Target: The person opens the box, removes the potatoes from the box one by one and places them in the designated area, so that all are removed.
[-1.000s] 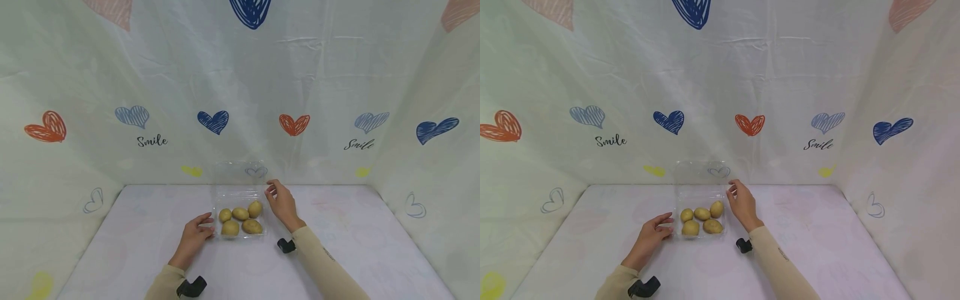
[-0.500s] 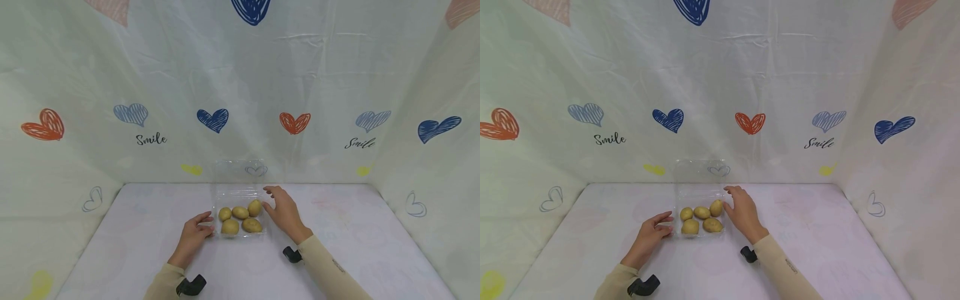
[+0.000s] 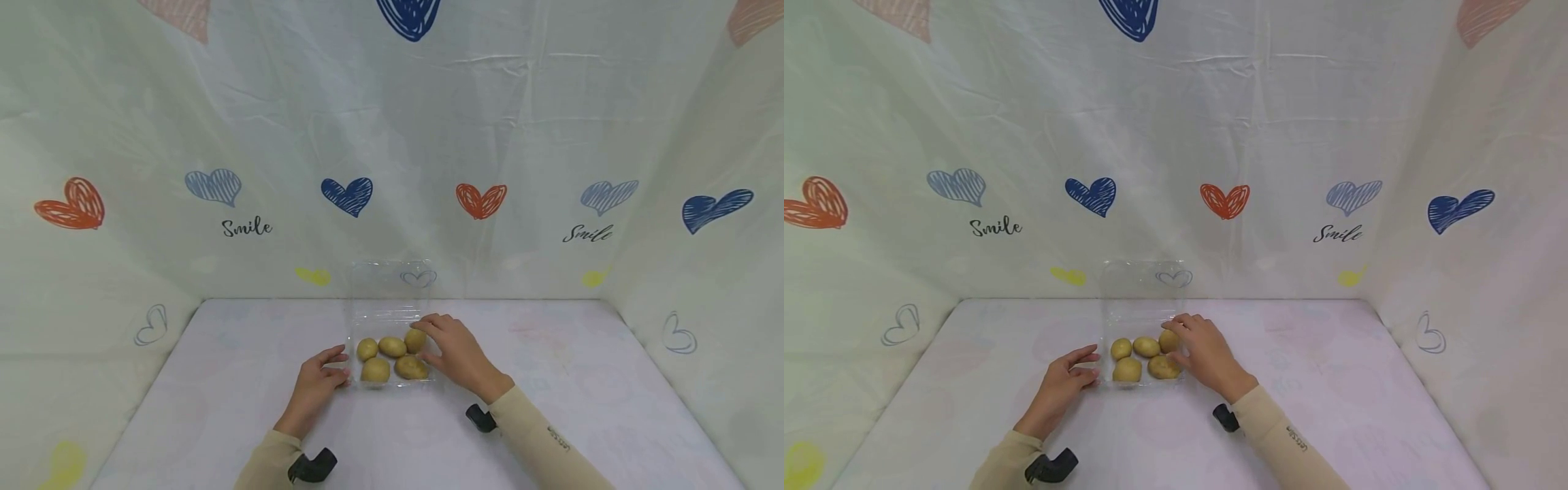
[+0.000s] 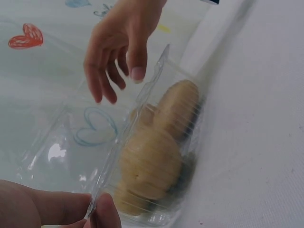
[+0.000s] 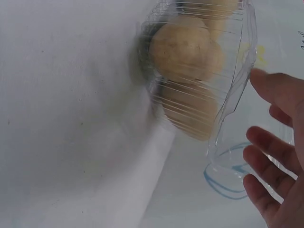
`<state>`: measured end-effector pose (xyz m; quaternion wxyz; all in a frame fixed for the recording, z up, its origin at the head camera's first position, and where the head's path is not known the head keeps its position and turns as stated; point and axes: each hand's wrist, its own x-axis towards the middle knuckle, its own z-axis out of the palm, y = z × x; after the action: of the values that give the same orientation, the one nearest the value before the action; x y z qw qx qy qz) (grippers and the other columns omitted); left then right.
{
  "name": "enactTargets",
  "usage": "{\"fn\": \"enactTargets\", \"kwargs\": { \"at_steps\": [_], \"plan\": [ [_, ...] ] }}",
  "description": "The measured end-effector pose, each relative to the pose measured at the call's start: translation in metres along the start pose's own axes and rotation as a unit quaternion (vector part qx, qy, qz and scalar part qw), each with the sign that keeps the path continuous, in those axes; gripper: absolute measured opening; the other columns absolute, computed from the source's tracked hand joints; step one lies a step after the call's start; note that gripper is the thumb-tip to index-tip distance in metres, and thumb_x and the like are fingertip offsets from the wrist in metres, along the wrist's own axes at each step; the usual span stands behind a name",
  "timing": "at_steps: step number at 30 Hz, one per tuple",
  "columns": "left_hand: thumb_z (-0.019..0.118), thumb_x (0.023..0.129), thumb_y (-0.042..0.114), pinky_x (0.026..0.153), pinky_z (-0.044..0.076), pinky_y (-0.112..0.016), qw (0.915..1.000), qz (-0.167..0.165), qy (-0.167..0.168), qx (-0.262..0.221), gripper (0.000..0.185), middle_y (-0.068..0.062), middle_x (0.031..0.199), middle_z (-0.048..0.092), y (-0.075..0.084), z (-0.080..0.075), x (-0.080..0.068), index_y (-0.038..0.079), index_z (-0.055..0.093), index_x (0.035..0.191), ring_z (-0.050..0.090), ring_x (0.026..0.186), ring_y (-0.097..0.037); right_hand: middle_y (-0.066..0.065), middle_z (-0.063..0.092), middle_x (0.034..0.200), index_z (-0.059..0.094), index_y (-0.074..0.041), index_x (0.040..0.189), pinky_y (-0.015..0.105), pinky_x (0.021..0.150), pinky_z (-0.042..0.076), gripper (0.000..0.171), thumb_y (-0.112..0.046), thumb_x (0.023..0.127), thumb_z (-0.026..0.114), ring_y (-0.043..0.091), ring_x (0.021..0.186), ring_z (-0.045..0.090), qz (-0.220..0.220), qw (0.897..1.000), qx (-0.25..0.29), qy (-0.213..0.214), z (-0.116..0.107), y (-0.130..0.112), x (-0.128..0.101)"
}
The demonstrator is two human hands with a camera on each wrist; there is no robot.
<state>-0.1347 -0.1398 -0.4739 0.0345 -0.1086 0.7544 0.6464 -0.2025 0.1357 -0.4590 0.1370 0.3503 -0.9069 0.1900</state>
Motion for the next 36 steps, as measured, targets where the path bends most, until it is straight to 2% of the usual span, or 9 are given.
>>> {"fn": "enactTargets", "kwargs": {
  "at_steps": [6,11,16,26,36],
  "plan": [
    [0.067,0.095,-0.011,0.076,0.062,-0.027,1.0,-0.002,0.002,0.0,0.052,-0.03,0.135,0.06,-0.001,0.0,0.0,-0.013,0.053,0.145,0.069,0.092,-0.02,0.005,0.068,0.128,0.07,-0.011,0.13,0.045,0.098,0.055,0.051,-0.017,0.084,0.091,0.025,0.116,0.064,-0.058,0.998,-0.01,-0.03,0.002,0.0,0.002],
    [0.067,0.094,-0.01,0.076,0.062,-0.026,1.0,-0.001,0.001,-0.003,0.052,-0.03,0.135,0.06,-0.002,0.0,-0.001,-0.014,0.053,0.145,0.069,0.092,-0.021,0.002,0.069,0.125,0.072,-0.011,0.128,0.044,0.1,0.054,0.047,-0.016,0.084,0.09,0.024,0.116,0.063,-0.081,0.996,0.007,-0.047,0.003,0.001,0.003],
    [0.066,0.096,-0.01,0.077,0.062,-0.027,1.0,0.001,-0.001,-0.005,0.052,-0.03,0.136,0.059,-0.002,-0.001,-0.001,-0.014,0.052,0.145,0.069,0.094,-0.021,0.002,0.068,0.124,0.072,-0.011,0.13,0.043,0.101,0.054,0.05,-0.019,0.085,0.091,0.023,0.115,0.063,-0.1,0.993,0.0,-0.067,0.001,0.0,0.006],
    [0.067,0.096,-0.008,0.077,0.061,-0.026,1.0,0.004,0.0,0.003,0.052,-0.028,0.135,0.06,-0.005,0.0,0.001,-0.012,0.054,0.145,0.07,0.093,-0.02,0.002,0.067,0.128,0.072,-0.011,0.133,0.039,0.101,0.054,0.051,-0.021,0.086,0.09,0.023,0.119,0.063,-0.106,0.988,-0.016,-0.115,-0.004,-0.002,0.008],
    [0.067,0.095,-0.009,0.078,0.062,-0.026,1.0,0.004,0.001,-0.005,0.052,-0.028,0.135,0.06,-0.005,0.0,0.0,-0.012,0.054,0.145,0.07,0.094,-0.021,-0.001,0.07,0.122,0.076,-0.014,0.127,0.036,0.101,0.054,0.047,-0.02,0.083,0.092,0.02,0.115,0.063,-0.116,0.983,-0.022,-0.139,-0.001,-0.004,0.013]
  ]
}}
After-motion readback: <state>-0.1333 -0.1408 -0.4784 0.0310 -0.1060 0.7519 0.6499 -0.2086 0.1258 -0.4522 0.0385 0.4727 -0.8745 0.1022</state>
